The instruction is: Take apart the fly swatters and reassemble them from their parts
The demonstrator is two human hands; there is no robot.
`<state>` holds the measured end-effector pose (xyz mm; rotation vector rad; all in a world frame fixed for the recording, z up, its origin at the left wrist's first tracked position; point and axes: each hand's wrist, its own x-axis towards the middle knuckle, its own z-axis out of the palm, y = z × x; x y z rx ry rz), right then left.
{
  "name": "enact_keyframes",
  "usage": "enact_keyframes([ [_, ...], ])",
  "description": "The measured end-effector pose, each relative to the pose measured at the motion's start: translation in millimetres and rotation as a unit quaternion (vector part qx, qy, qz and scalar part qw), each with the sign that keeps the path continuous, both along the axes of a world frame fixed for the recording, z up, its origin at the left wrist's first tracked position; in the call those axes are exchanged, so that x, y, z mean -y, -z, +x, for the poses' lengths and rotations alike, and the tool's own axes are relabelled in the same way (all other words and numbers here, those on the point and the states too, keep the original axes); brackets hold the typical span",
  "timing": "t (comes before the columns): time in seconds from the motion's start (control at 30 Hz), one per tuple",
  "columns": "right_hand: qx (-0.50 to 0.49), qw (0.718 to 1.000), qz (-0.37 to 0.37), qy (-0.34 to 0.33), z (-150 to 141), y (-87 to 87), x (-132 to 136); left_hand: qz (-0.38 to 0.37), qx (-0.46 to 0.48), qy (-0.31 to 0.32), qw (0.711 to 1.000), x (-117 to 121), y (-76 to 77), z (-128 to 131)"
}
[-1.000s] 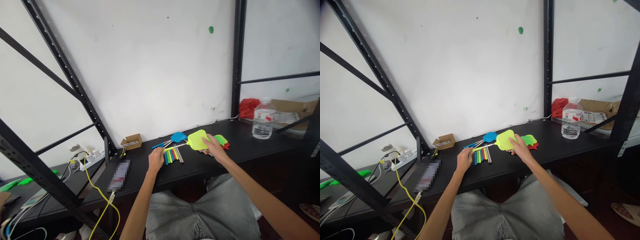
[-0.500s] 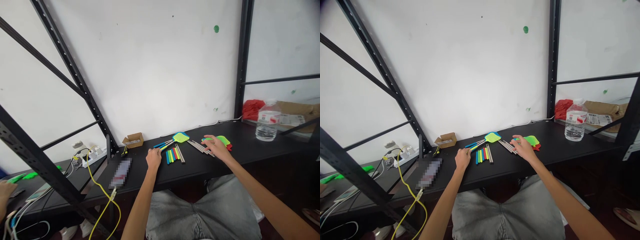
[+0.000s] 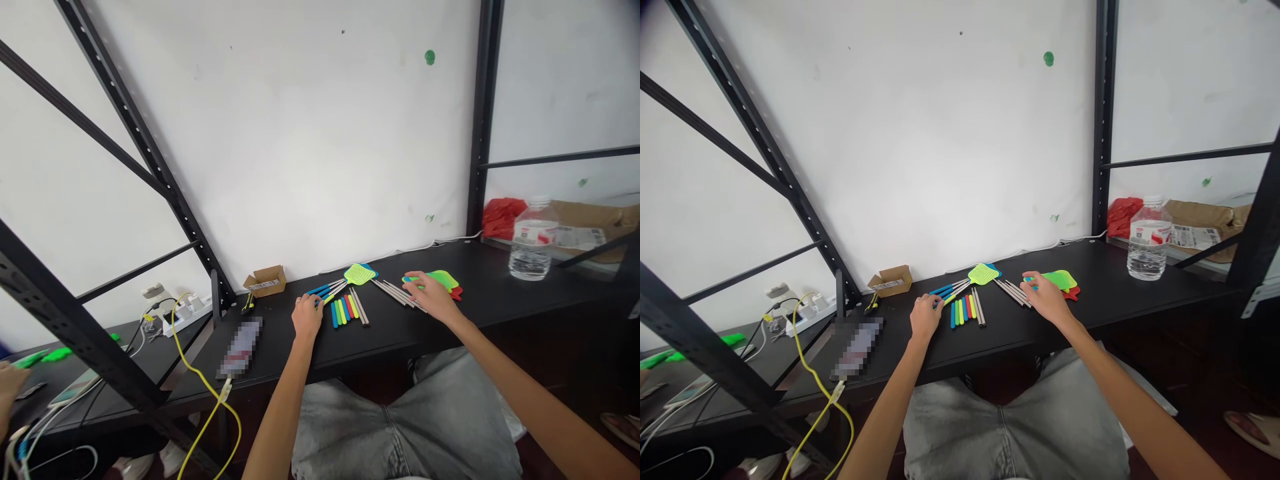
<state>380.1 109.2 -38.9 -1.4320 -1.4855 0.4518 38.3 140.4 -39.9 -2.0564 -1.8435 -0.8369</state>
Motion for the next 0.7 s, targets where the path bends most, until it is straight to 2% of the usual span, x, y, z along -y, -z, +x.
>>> enact_keyframes([
  [0.17,0.173,0.983,0.025,0.064,7.5,2.2,-0.4,-0.046,-0.013,0.048,0.998,6.7,-4.4,6.0],
  [0.3,0.244,0.966,-0.019,0.089,10.6,-1.4,5.4,-0.108,-0.042,0.098,0.988,9.4,-4.1,9.6],
  [0.47,0.281,0.951,-0.102,0.075,10.6,-3.6,9.7,-0.123,-0.044,0.107,0.986,12.0,-4.9,11.6],
  [0.7,0.285,0.950,-0.116,0.048,10.3,2.2,2.6,-0.148,-0.044,0.104,0.982,14.0,-8.0,12.8],
])
